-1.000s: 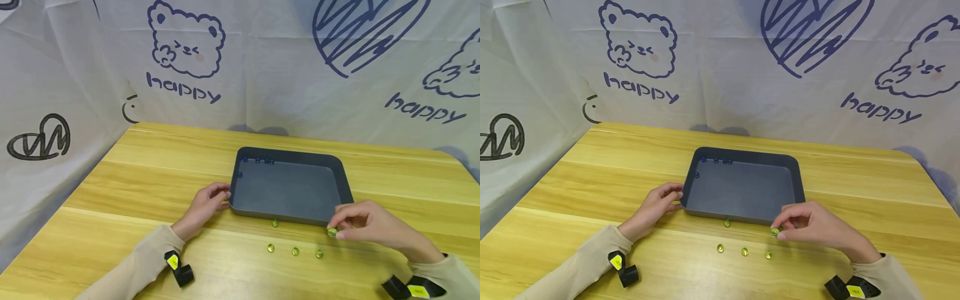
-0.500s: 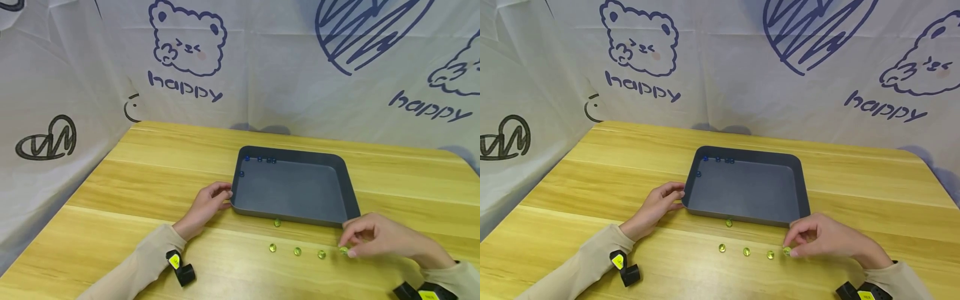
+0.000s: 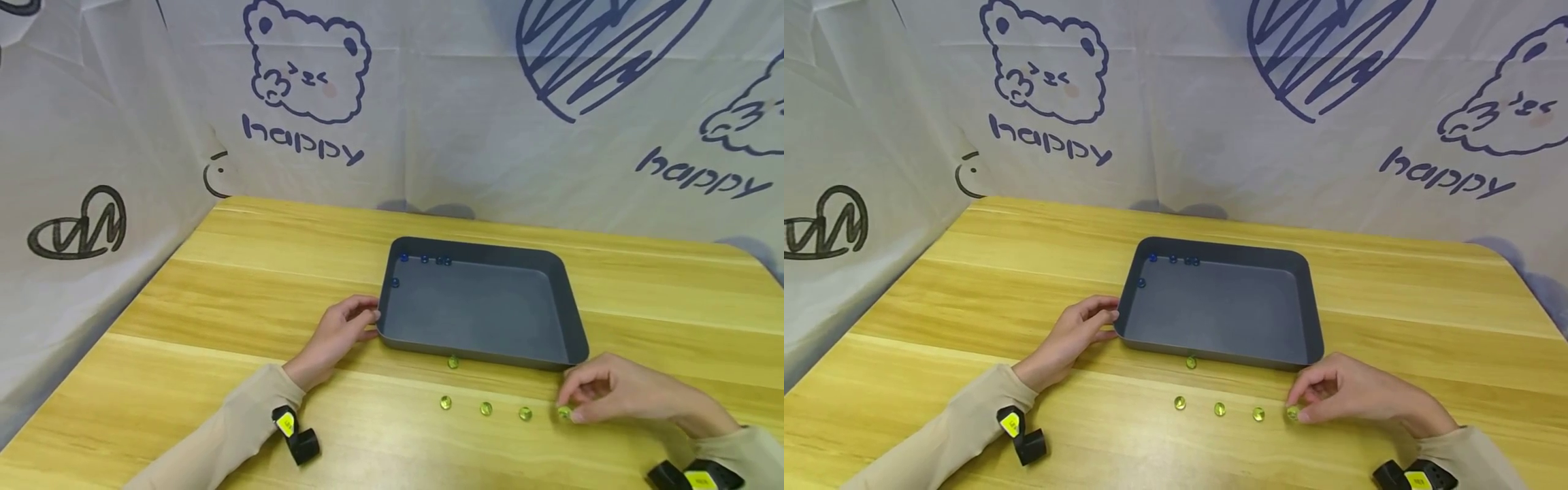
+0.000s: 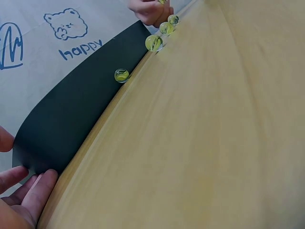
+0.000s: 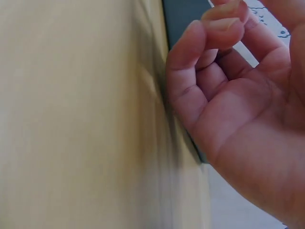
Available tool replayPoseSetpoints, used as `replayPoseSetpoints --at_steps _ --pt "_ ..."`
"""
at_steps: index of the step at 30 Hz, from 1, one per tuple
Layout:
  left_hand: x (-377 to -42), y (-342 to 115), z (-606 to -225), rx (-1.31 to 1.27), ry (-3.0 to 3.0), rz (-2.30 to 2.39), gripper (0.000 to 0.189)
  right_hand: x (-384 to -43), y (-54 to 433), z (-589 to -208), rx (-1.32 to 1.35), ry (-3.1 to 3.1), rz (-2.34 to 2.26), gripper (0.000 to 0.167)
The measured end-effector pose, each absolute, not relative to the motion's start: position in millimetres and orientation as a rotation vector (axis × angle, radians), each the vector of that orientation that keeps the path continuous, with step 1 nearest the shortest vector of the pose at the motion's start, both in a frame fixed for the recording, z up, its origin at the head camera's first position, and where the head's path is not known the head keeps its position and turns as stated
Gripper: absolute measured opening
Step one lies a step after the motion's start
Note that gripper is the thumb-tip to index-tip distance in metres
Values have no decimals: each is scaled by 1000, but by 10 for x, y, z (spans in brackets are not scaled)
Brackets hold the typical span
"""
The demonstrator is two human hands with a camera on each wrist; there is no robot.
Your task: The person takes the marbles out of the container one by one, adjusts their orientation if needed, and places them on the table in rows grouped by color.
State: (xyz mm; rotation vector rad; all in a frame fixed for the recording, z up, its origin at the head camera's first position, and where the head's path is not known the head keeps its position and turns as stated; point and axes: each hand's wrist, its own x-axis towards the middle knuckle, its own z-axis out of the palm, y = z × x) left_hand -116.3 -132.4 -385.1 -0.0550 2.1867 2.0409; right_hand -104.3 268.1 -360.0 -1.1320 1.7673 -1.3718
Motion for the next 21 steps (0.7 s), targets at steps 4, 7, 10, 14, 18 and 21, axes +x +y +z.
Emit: replayPoseSetpoints --at_steps 4,7,10,14,18,21 --pt "-1171 -1312 -3837 -52 2189 2036 33 -1055 2732 -3666 -1154 1756 -1368 33" --pt "-1167 -1310 -3823 -46 2196 2032 33 -1063 2751 -3704 -1159 1737 -1374 35" --pt "-1166 -1314 -3821 -40 2191 2030 34 -1069 2754 -3718 -1200 1767 -1344 35" --pt "-1166 -1323 -3833 -42 2184 2030 34 -1070 2746 -3723 -1251 1818 -1301 35" --pt "-1153 -1322 -3825 -36 2188 2030 34 -1048 2742 -3720 -1224 1831 -1301 33" --pt "-1143 -1318 -3817 -31 2201 2024 34 -1028 2735 -3716 -1201 1832 -1311 32"
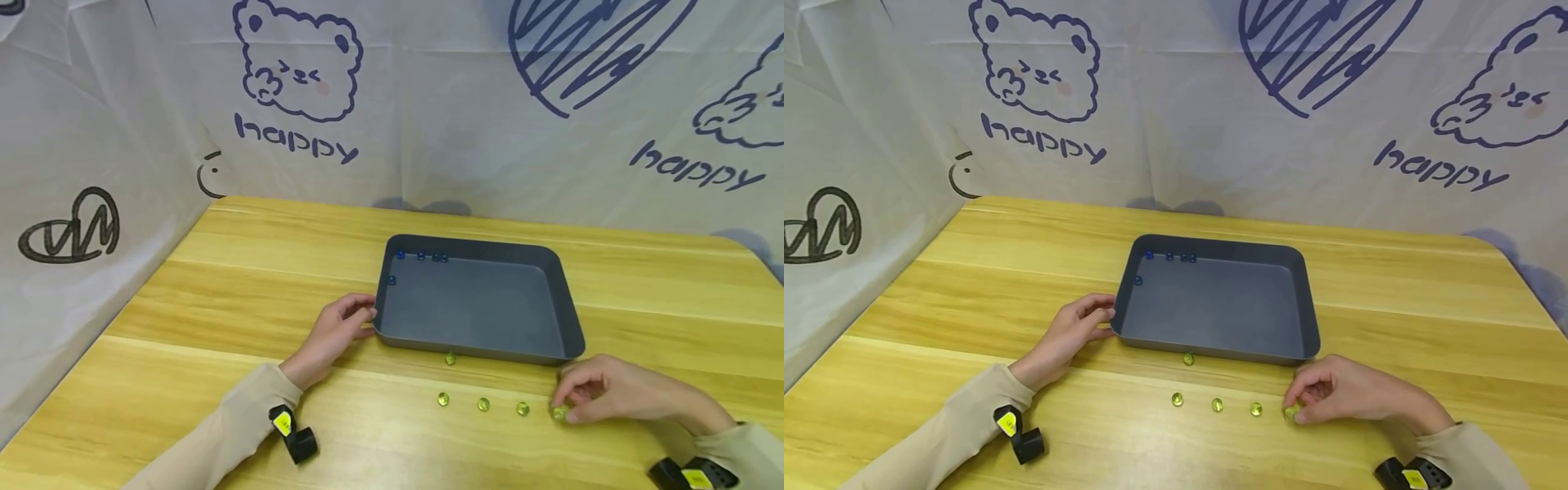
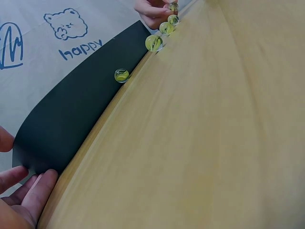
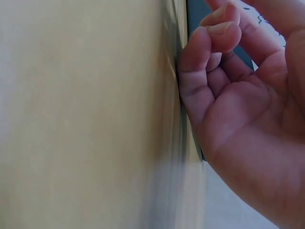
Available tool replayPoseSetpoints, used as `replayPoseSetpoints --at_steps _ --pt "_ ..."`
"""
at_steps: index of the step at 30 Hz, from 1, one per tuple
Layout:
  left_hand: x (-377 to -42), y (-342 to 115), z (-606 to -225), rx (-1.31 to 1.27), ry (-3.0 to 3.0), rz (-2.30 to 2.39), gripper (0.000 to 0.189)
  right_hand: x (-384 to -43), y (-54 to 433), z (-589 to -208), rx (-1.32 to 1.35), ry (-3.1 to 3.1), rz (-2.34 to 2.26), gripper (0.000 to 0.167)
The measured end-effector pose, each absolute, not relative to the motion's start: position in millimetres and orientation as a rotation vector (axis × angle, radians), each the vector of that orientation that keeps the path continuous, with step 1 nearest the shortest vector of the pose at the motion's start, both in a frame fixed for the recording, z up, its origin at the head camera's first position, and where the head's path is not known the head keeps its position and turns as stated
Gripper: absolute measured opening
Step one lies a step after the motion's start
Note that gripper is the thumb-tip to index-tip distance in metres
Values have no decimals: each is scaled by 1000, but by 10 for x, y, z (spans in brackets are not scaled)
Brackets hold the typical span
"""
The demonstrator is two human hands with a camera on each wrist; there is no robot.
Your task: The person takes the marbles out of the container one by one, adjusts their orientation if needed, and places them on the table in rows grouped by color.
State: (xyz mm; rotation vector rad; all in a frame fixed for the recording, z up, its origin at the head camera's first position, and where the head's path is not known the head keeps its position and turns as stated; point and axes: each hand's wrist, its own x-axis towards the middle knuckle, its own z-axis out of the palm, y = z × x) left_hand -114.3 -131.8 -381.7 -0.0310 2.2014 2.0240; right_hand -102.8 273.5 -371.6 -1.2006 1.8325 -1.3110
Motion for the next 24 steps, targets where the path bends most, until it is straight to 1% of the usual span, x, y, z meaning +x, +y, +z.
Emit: replayPoseSetpoints --at_steps 14,24 --pt "-1147 -1321 -3827 -75 2171 2028 34 -1028 2702 -3690 -1168 1880 -1262 27" --pt "-1148 -1319 -3838 -48 2182 2033 34 -1034 2693 -3709 -1118 1895 -1220 22"
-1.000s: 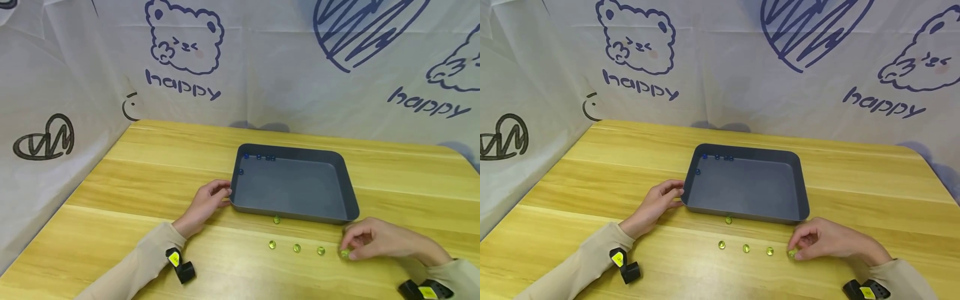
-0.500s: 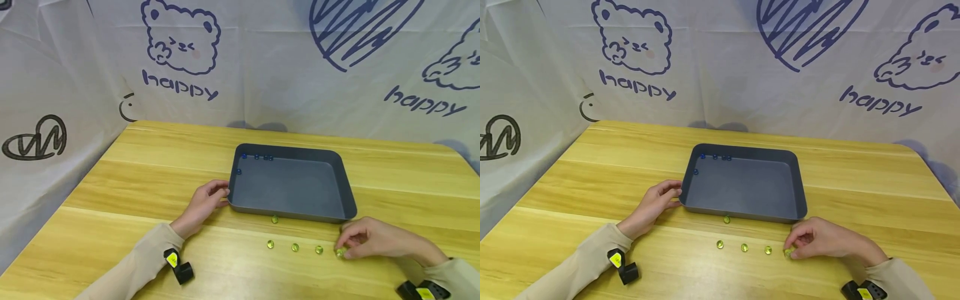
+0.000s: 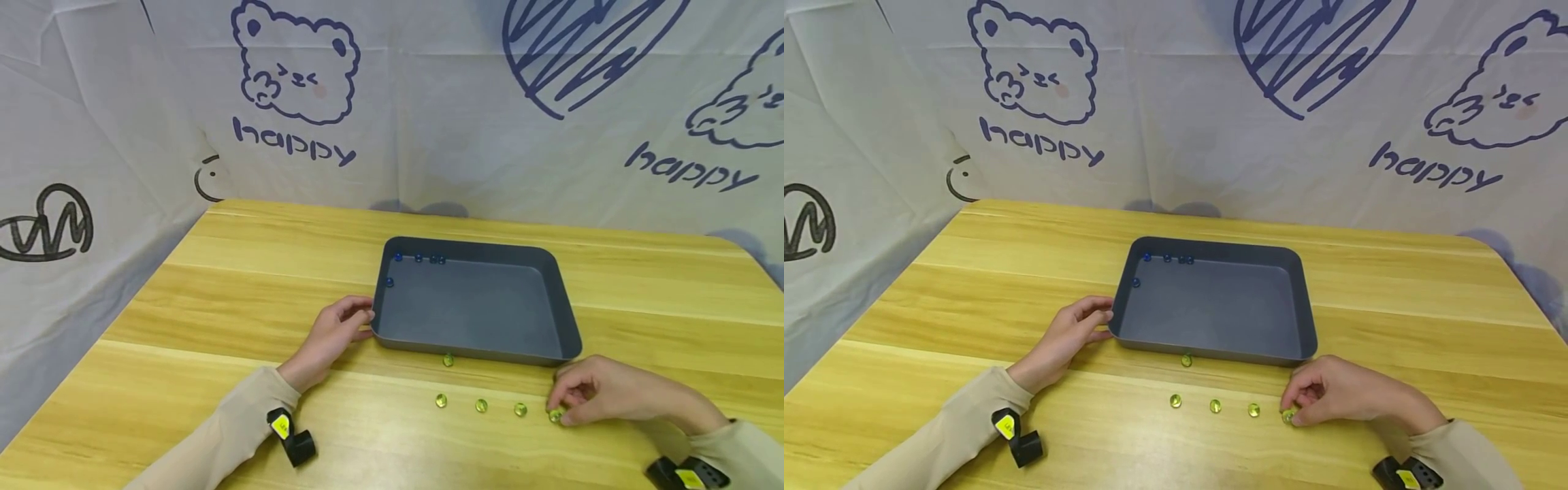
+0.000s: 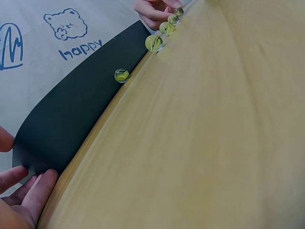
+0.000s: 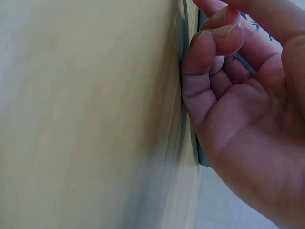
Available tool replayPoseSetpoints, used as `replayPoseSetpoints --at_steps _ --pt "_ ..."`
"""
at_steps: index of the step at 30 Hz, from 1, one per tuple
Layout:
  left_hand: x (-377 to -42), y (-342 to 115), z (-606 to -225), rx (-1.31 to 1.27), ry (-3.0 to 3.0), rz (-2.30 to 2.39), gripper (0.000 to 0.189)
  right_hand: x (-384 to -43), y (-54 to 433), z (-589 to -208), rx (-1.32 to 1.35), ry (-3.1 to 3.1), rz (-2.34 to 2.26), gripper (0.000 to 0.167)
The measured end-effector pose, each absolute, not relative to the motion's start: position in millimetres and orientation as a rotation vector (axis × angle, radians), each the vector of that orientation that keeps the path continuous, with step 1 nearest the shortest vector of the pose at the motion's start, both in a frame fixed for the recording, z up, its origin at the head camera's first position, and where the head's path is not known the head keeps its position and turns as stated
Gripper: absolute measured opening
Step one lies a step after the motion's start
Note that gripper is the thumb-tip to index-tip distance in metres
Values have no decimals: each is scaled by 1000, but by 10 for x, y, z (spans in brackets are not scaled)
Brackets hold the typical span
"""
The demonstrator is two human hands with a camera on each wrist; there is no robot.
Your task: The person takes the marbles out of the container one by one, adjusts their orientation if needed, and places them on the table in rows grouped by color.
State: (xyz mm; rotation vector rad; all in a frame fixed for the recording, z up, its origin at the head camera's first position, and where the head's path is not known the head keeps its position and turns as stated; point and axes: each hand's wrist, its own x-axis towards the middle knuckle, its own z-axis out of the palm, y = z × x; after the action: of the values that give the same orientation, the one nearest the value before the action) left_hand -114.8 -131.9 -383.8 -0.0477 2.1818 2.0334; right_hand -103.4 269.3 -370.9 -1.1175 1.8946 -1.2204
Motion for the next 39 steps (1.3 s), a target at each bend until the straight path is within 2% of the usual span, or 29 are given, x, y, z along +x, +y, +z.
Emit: replayPoseSetpoints --at_steps 39 --pt "-1164 -1318 -3866 -52 2177 2039 33 -1039 2709 -3699 -1051 1849 -1244 20"
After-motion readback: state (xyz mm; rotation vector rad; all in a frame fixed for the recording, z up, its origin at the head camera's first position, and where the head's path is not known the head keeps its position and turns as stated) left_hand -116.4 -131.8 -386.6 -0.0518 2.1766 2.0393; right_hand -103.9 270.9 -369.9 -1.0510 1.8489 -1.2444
